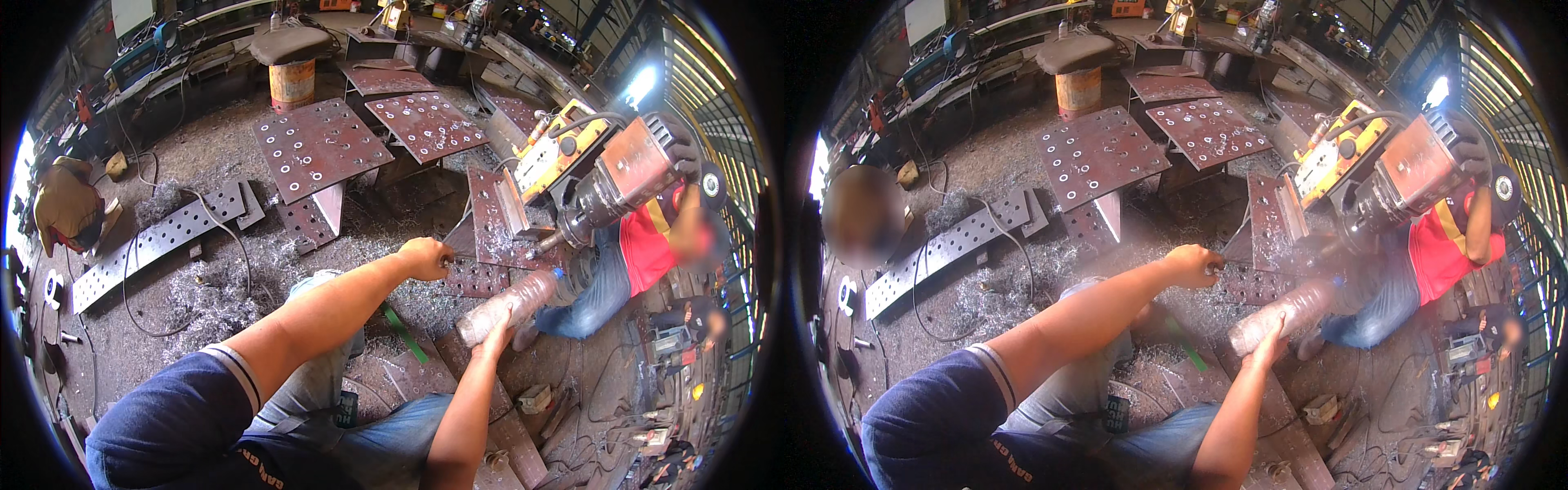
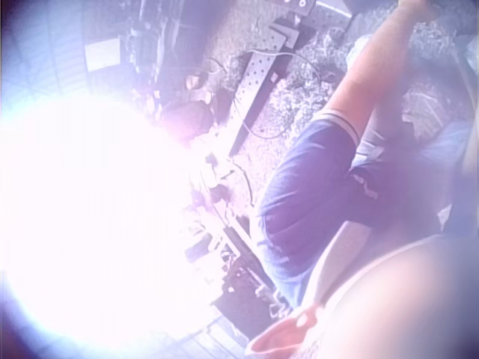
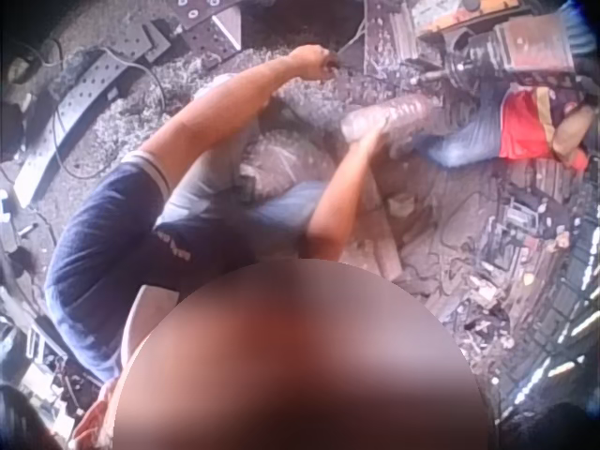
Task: The person sits on the floor and assists a coworker by holding a plastic bottle to apply liquid to a metal plate while the coworker drills holes. The person repeatedly pours liquid onto the drilling area and adjusts the bottle position as the coworker moves the drill.
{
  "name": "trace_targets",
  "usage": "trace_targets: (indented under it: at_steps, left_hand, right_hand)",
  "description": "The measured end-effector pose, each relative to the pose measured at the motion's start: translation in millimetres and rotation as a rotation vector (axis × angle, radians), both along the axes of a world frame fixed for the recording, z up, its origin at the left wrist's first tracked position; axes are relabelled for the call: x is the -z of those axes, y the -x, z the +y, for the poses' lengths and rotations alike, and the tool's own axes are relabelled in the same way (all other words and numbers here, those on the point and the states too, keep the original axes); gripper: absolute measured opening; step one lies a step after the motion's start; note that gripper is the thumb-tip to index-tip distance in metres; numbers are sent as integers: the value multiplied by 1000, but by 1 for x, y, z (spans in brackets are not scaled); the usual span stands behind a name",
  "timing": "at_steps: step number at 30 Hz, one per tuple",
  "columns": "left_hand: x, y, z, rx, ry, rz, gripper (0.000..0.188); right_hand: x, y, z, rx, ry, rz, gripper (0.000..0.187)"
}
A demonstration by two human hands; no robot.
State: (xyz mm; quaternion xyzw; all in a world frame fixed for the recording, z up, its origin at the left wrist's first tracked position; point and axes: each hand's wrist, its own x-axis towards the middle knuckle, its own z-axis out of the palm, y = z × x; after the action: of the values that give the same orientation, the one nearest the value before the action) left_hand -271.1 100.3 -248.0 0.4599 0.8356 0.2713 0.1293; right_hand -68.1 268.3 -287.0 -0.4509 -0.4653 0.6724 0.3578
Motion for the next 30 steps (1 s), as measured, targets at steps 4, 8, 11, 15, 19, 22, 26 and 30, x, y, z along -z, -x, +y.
trace_targets:
  at_steps: [4, 8, 11, 15, 19, 22, 26, 30]
  left_hand:
    - [-6, 1, 1, -4, 29, -14, 43]
    - [-8, -3, 0, -35, 26, -12, 43]
    - [-12, -3, -1, -12, 25, -40, 42]
    - [-5, 0, 1, -13, 15, -35, 42]
    - [-2, 0, 0, -3, -10, -22, 42]
    - [-4, -1, -2, -5, -10, -37, 42]
    - [-1, -1, -3, -7, -8, -28, 40]
    - [-5, -3, 0, -1, 11, -28, 41]
  right_hand:
    - [15, 0, 15, -58, 13, -22, 90]
    - [11, 1, 13, -81, 40, -36, 92]
    - [7, 4, 6, -15, 43, -85, 91]
    - [17, 2, 11, -107, 18, -31, 91]
    - [18, -1, 10, -155, 29, -52, 99]
    - [18, 0, 8, -160, 43, -95, 102]
    - [19, 1, 6, -194, 59, -93, 98]
    - [20, 1, 6, -189, 54, -121, 100]
